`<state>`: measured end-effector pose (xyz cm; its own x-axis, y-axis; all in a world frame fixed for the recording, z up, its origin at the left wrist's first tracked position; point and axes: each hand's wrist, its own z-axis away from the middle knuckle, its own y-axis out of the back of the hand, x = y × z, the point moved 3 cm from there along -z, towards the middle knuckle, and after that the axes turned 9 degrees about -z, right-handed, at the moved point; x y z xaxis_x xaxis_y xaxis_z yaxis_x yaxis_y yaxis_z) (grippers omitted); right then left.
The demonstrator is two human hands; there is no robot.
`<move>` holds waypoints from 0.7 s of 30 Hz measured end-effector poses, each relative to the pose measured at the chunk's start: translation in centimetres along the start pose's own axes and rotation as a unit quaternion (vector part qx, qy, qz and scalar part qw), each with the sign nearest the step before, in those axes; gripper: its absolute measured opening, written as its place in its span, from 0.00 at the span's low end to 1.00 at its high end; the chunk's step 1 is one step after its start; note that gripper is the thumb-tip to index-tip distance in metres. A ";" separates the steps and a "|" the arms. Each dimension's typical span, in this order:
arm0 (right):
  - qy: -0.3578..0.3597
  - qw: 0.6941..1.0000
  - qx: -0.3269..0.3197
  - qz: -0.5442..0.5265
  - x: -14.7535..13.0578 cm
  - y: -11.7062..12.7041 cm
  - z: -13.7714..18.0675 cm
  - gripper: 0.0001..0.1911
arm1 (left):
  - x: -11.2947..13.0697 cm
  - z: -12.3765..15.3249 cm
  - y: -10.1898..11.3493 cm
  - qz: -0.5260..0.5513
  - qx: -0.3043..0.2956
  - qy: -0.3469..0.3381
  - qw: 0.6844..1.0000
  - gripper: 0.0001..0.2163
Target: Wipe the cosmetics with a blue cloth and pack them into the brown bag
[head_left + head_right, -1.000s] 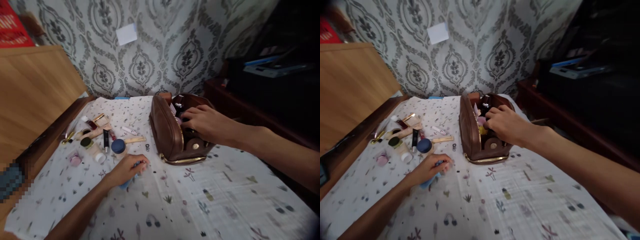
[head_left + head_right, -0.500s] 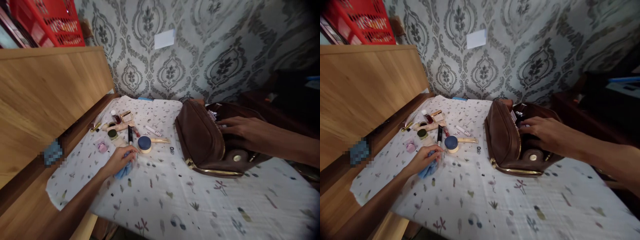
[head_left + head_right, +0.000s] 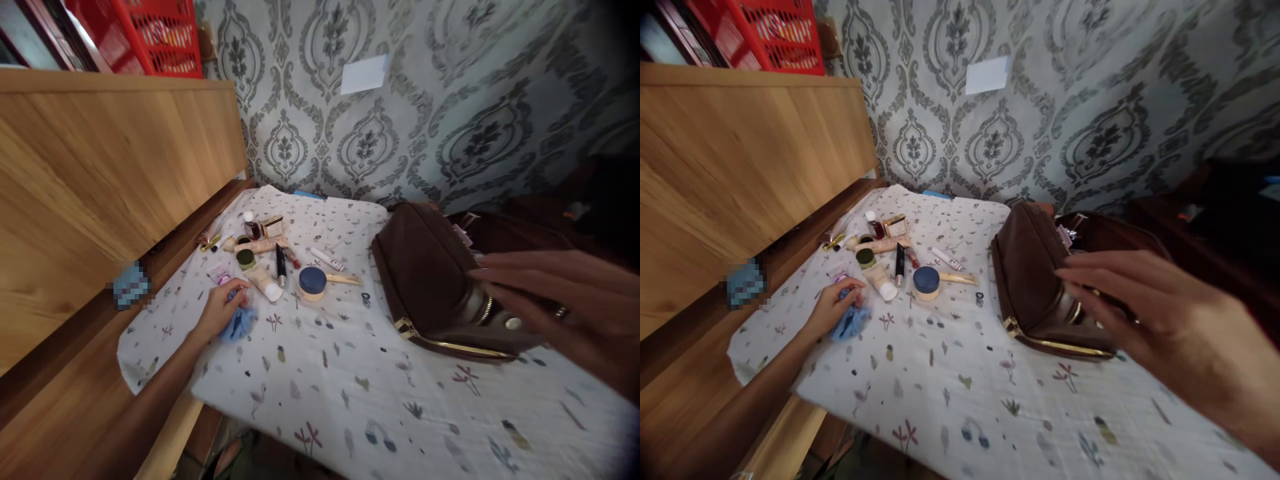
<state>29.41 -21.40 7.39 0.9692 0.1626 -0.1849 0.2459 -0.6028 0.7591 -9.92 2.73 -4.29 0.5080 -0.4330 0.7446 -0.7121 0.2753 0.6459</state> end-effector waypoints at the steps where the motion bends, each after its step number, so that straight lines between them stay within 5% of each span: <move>1: 0.041 0.998 -0.003 -0.050 -1.9 -0.6 0.0 0.14 | -0.2 0.0 0.4 -0.001 0.016 0.001 1.000 0.12; 4: 0.091 0.989 -0.033 -0.110 -6.1 -3.4 0.1 0.11 | -0.8 -0.4 2.1 -0.017 0.099 0.008 0.995 0.12; 9: 0.078 0.975 -0.093 -0.189 -8.5 -9.3 1.0 0.10 | -3.7 -1.6 5.6 -0.092 0.211 0.040 0.972 0.15; 12: 0.069 0.962 -0.129 -0.231 -9.3 -12.0 1.0 0.10 | -4.9 -2.2 6.1 -0.144 0.202 0.017 0.969 0.17; 17: 0.048 0.933 -0.197 -0.296 -10.9 -15.0 -0.4 0.10 | -4.0 -2.3 4.1 -0.256 0.109 -0.046 0.959 0.20; 21: 0.020 0.924 -0.174 -0.340 -11.2 -17.6 -0.5 0.10 | -3.0 -2.5 3.2 -0.306 0.072 -0.072 0.947 0.20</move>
<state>14.18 -12.22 -3.53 0.5885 0.4448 -0.6751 0.7728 -0.0640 0.6314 -12.51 7.00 -4.07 0.7830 -0.5883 0.2018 -0.3699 -0.1796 0.9115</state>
